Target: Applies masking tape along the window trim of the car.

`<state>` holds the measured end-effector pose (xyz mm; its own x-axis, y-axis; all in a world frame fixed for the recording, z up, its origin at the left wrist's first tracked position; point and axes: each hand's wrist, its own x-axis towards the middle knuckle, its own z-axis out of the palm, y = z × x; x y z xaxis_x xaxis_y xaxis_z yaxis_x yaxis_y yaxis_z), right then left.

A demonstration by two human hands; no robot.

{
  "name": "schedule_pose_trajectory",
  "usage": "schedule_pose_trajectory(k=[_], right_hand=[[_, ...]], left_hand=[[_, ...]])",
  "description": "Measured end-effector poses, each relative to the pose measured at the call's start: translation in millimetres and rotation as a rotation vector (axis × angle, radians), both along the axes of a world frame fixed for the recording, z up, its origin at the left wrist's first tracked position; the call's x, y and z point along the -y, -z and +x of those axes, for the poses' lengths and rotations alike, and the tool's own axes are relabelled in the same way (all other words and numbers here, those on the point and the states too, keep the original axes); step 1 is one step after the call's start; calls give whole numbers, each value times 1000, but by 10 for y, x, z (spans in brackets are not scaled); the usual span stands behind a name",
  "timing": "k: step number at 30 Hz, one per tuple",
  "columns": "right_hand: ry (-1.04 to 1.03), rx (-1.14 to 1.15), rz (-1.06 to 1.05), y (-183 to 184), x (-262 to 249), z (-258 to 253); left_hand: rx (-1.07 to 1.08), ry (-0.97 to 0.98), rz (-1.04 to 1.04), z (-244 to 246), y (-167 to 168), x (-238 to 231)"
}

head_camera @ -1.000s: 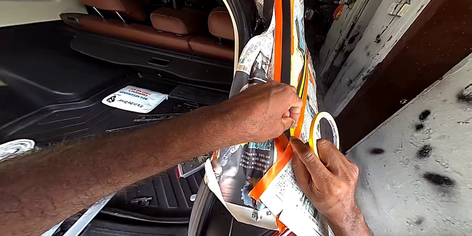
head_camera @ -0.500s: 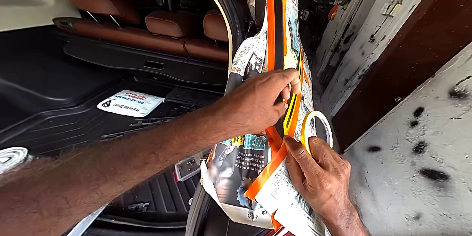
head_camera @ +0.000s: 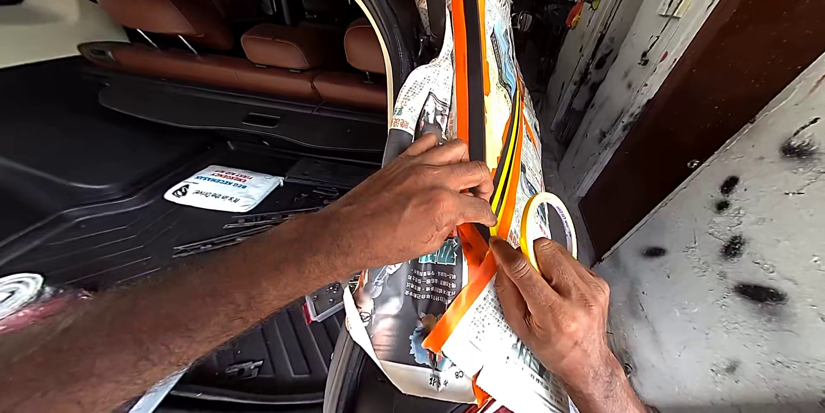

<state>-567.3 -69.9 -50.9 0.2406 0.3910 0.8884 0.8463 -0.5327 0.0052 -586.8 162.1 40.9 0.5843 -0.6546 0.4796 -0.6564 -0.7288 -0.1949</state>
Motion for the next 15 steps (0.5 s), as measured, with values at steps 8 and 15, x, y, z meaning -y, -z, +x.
schedule_pose_trajectory(k=[8, 15], right_hand=[[18, -7, -23, -32, 3, -18], [37, -43, -50, -61, 1, -56]], left_hand=[[119, 66, 197, 7, -58, -20], [140, 151, 276, 41, -75, -115]])
